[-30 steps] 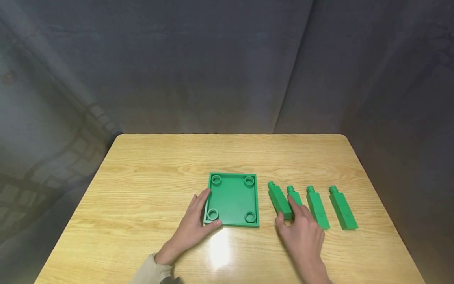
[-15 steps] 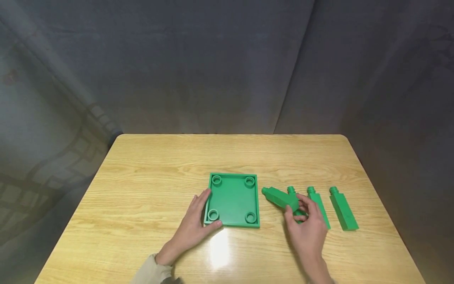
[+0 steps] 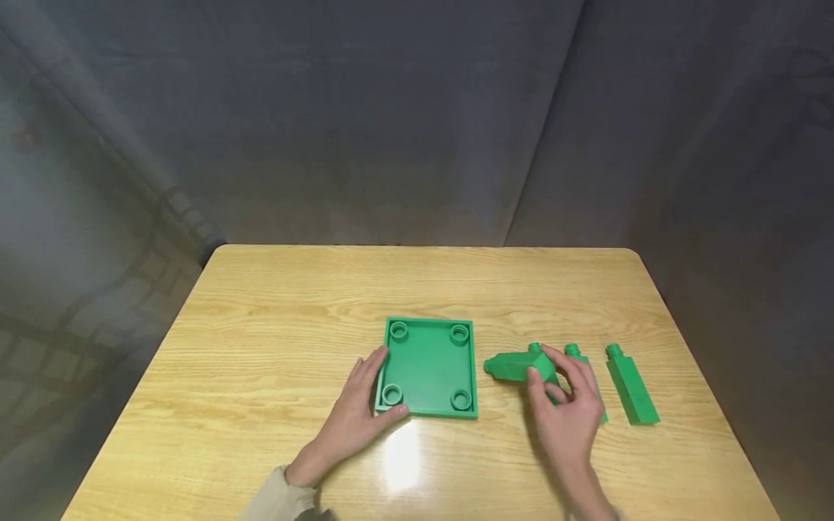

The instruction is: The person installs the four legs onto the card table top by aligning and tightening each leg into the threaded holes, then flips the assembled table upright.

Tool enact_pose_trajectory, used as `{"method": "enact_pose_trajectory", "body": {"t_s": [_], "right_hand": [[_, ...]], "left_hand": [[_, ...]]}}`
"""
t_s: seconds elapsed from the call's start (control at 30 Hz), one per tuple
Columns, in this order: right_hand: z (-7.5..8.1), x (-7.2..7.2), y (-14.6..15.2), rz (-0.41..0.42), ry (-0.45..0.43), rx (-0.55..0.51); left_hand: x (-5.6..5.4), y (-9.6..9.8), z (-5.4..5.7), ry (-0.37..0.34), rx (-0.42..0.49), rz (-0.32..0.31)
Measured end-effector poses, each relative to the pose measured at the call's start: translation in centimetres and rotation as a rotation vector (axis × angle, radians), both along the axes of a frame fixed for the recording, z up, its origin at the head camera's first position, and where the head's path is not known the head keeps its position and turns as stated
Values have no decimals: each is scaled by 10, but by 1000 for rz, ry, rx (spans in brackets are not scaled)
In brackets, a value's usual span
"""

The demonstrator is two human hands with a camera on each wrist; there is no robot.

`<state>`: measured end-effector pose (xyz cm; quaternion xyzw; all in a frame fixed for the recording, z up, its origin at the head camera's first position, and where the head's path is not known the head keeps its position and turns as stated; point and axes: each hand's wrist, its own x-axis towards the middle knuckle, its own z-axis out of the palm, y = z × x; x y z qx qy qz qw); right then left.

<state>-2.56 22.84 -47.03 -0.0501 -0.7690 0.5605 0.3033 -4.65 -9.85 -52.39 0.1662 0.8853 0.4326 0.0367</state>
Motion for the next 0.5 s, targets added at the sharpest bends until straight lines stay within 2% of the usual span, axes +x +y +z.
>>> {"method": "enact_pose_trajectory", "body": {"t_s": [0.3,0.5], "right_hand": [[15,-13,4,31,91,65],[31,-26,-3,120,180,110]], "left_hand": [[1,0,-1,47,8,2],[0,0,-2,41,14,-6]]}}
